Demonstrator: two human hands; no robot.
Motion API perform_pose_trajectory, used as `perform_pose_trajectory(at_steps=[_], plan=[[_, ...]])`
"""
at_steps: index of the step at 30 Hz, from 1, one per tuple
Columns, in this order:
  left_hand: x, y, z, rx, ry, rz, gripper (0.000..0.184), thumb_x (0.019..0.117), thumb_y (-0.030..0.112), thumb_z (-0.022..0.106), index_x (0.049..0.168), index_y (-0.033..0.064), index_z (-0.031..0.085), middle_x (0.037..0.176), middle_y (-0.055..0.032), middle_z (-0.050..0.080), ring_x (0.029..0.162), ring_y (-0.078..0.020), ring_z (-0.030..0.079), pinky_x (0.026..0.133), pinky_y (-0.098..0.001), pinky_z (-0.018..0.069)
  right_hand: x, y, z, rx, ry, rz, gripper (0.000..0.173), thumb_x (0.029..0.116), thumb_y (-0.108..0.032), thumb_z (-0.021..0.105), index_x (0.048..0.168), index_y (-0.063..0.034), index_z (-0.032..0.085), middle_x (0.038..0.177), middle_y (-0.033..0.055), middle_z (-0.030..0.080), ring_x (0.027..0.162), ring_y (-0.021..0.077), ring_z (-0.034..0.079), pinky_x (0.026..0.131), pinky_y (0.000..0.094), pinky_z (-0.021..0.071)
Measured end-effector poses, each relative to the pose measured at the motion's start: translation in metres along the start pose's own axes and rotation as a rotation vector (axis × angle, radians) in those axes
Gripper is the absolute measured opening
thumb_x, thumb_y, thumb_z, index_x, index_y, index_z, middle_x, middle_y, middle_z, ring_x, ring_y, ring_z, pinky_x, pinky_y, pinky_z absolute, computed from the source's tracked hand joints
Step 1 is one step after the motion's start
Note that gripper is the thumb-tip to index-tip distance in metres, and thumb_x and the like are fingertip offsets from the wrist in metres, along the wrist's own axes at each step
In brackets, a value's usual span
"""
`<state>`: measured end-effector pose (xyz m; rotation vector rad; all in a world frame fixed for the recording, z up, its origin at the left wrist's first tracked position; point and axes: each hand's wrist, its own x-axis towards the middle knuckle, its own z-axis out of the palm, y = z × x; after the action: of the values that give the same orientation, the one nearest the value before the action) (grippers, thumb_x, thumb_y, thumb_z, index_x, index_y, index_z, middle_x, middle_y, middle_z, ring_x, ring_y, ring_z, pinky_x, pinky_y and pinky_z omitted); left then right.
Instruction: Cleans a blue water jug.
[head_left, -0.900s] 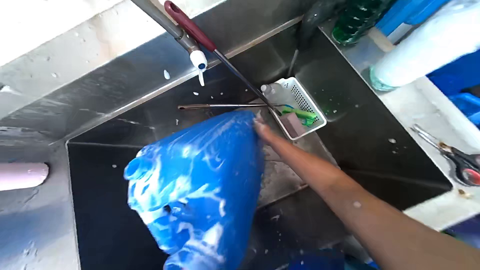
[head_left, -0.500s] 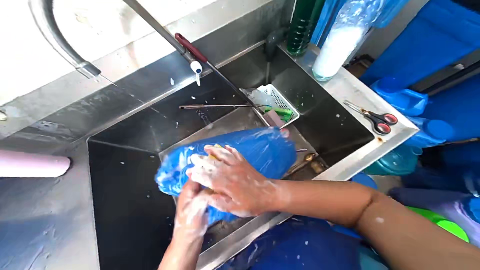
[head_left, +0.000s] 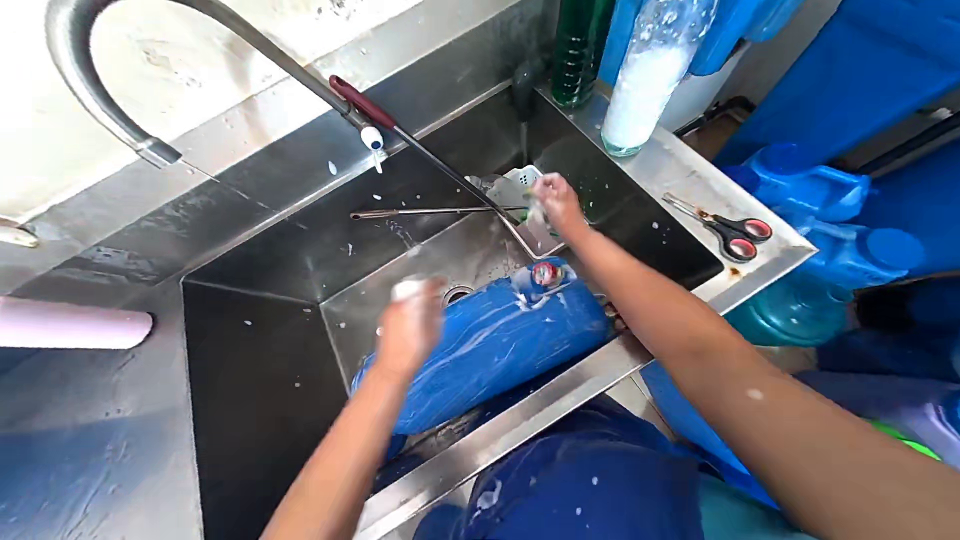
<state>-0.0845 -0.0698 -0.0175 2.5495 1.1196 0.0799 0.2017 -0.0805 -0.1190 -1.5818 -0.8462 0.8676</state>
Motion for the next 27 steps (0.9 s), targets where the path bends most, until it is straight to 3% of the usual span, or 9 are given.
perform_pose_trajectory(at_steps=[3, 7, 11, 13, 18, 20, 22, 24, 27], plan=[[0.072, 0.063, 0.08, 0.121, -0.292, 0.363, 0.034, 0.1031, 0.015, 0.058, 0.136, 0.0065, 0.064, 0.136, -0.0244, 0.062, 0.127, -0.0433, 0.06, 0.103, -0.0585, 0.0492, 0.023, 0.071, 0.002, -0.123, -0.412, 0.183, 0.039, 0.1076, -0.019, 0.049, 0.127, 0.0145, 0.055, 0.12, 0.0298, 0.063, 0.111, 0.0341, 0.062, 0.101, 0.0487, 0.0489], [0.108, 0.086, 0.101, 0.128, -0.656, 0.16, 0.041, 0.1113, 0.025, 0.04, 0.135, -0.0033, 0.057, 0.126, -0.0283, 0.065, 0.122, -0.0452, 0.061, 0.102, -0.0611, 0.0465, 0.01, 0.068, 0.027, -0.286, -0.821, 0.277, 0.036, 0.1086, -0.005, 0.041, 0.136, 0.015, 0.052, 0.143, 0.0327, 0.052, 0.137, 0.0387, 0.049, 0.118, 0.0479, 0.0334], [0.106, 0.072, 0.106, -0.127, -0.581, -0.352, 0.051, 0.1141, 0.027, 0.026, 0.144, -0.0065, 0.048, 0.128, -0.0329, 0.061, 0.12, -0.0433, 0.062, 0.104, -0.0573, 0.0461, 0.012, 0.094, 0.052, -0.327, -0.88, 0.128, 0.031, 0.1048, -0.004, 0.052, 0.129, 0.0155, 0.057, 0.133, 0.0342, 0.059, 0.129, 0.0433, 0.055, 0.113, 0.0542, 0.0374], [0.111, 0.068, 0.096, -0.164, -0.66, -0.48, 0.054, 0.115, 0.031, 0.022, 0.14, -0.0065, 0.051, 0.118, -0.0294, 0.06, 0.102, -0.0366, 0.061, 0.093, -0.0505, 0.048, 0.014, 0.102, 0.064, -0.385, -0.902, 0.063, 0.032, 0.1046, -0.005, 0.053, 0.13, 0.0144, 0.059, 0.134, 0.0337, 0.059, 0.131, 0.0455, 0.053, 0.114, 0.0567, 0.0359], [0.085, 0.056, 0.078, -0.143, -0.523, -0.068, 0.033, 0.1017, 0.011, 0.059, 0.126, -0.0107, 0.061, 0.113, -0.0293, 0.069, 0.105, -0.0409, 0.069, 0.098, -0.0548, 0.0522, 0.013, 0.084, 0.061, -0.408, -0.95, 0.139, 0.034, 0.104, -0.014, 0.058, 0.125, 0.0124, 0.062, 0.129, 0.0334, 0.061, 0.126, 0.0455, 0.057, 0.109, 0.0607, 0.0395], [0.087, 0.049, 0.073, -0.174, -0.553, -0.266, 0.036, 0.1089, 0.022, 0.051, 0.119, -0.0101, 0.062, 0.104, -0.0258, 0.067, 0.093, -0.0339, 0.067, 0.089, -0.0492, 0.0535, 0.009, 0.089, 0.061, -0.344, -0.913, 0.118, 0.035, 0.1045, -0.019, 0.059, 0.115, 0.0127, 0.067, 0.12, 0.0331, 0.065, 0.119, 0.0454, 0.06, 0.106, 0.0616, 0.0407], [0.087, 0.055, 0.063, -0.076, -0.521, -0.212, 0.035, 0.1085, 0.022, 0.051, 0.114, -0.0081, 0.068, 0.107, -0.0269, 0.07, 0.102, -0.0389, 0.068, 0.095, -0.0549, 0.0511, 0.009, 0.074, 0.048, -0.393, -0.943, 0.108, 0.038, 0.107, -0.021, 0.055, 0.117, 0.0132, 0.067, 0.123, 0.0336, 0.065, 0.122, 0.046, 0.06, 0.109, 0.0609, 0.0393], [0.067, 0.044, 0.071, -0.054, -0.428, 0.074, 0.03, 0.0983, 0.007, 0.063, 0.124, -0.006, 0.067, 0.116, -0.0274, 0.07, 0.11, -0.0428, 0.068, 0.1, -0.0573, 0.0511, -0.004, 0.045, 0.03, -0.398, -0.96, 0.128, 0.032, 0.1068, -0.014, 0.054, 0.116, 0.0138, 0.066, 0.118, 0.0329, 0.065, 0.115, 0.0431, 0.061, 0.104, 0.0571, 0.0423], [0.041, 0.017, 0.092, -0.124, -0.328, 0.11, 0.043, 0.0977, 0.005, 0.061, 0.139, -0.0066, 0.056, 0.113, -0.0289, 0.071, 0.106, -0.0464, 0.07, 0.097, -0.0608, 0.0514, -0.046, 0.005, 0.004, -0.484, -0.92, 0.117, 0.024, 0.1045, -0.007, 0.056, 0.116, 0.0131, 0.063, 0.111, 0.0301, 0.064, 0.103, 0.0386, 0.062, 0.096, 0.052, 0.0471]])
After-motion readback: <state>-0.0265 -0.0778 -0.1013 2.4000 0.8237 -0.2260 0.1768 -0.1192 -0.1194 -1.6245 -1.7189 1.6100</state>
